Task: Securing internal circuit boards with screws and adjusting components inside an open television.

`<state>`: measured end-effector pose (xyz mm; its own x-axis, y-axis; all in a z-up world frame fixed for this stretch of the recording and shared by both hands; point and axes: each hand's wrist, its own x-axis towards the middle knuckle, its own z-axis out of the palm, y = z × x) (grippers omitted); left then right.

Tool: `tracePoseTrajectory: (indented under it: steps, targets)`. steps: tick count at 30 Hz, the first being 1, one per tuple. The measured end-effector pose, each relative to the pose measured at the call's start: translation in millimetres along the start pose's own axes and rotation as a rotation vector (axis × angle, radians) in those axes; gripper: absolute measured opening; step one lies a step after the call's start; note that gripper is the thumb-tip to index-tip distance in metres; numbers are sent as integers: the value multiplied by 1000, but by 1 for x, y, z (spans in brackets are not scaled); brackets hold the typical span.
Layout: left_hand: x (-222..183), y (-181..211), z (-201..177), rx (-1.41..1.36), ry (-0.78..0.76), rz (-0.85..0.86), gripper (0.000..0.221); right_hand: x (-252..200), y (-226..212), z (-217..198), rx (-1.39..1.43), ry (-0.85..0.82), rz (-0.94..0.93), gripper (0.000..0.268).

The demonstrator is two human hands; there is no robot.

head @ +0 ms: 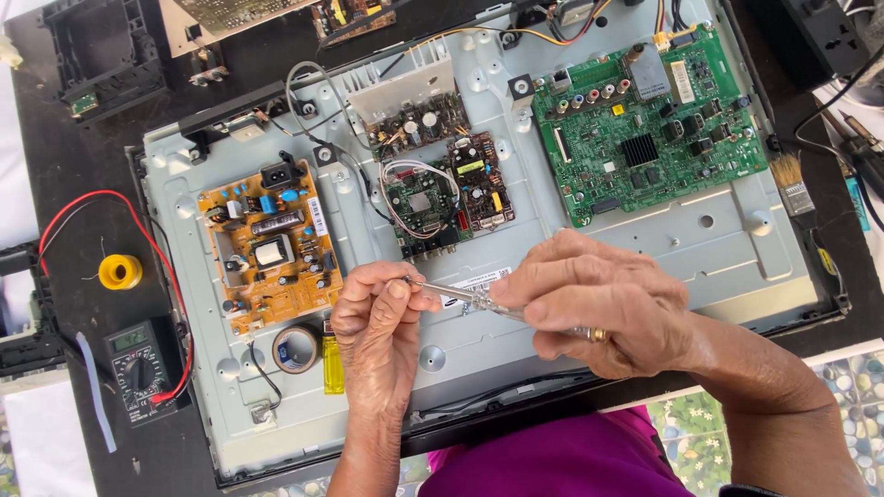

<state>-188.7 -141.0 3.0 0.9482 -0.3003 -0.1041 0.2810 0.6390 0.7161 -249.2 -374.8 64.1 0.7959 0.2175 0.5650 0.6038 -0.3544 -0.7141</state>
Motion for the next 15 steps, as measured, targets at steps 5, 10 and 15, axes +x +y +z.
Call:
tracePoseTrajectory:
  steps: [5, 10, 15]
  targets:
    - [-2, 7, 2, -33, 13, 35, 13, 18, -8, -4, 1, -47, -47, 20]
    - [-6, 14, 1, -78, 1, 55, 12, 20, 1, -1, 51, -40, -20, 25]
    - [-5, 15, -1, -154, 12, 36, 13, 23, 2, 2, 53, -52, -15, 25]
